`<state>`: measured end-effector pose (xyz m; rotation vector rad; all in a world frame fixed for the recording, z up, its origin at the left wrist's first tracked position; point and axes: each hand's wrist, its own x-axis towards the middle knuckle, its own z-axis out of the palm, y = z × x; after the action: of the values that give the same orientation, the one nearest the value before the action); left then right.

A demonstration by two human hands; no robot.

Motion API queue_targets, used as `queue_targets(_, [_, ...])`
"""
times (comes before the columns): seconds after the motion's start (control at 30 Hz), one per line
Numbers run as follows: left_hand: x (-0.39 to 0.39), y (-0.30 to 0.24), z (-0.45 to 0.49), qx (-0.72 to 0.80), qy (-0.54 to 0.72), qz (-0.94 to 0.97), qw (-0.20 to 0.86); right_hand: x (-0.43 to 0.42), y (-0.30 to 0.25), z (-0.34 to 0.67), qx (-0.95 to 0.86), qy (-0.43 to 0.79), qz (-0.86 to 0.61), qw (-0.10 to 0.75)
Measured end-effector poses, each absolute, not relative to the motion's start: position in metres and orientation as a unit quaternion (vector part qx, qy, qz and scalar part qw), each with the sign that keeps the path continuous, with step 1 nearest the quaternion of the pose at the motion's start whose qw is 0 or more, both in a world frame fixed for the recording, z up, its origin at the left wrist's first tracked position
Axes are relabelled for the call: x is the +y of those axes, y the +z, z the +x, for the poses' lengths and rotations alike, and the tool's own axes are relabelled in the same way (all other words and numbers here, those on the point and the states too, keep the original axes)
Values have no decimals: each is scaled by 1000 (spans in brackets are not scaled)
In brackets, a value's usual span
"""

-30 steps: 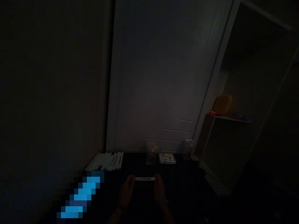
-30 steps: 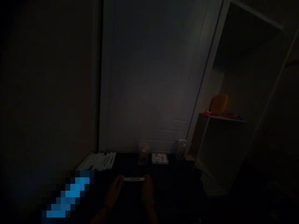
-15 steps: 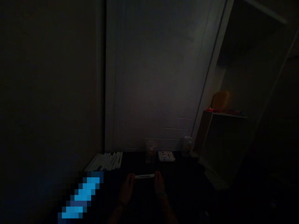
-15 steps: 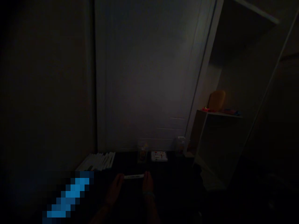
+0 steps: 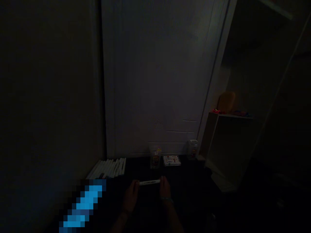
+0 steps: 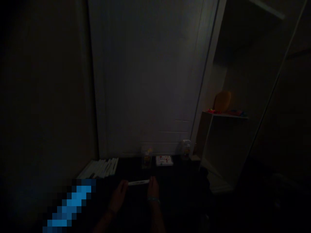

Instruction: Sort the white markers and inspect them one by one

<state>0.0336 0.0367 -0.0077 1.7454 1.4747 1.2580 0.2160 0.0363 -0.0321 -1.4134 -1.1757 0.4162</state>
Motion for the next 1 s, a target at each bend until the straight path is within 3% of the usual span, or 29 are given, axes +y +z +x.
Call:
queue_targets(0.7, [42,-16,31,527,462,650,295,30,-23,212,-467,207,-591,625])
queue_targets(1.0, [42,-15,33,537,476,640,276,32,-28,216,-489,197,-598,603])
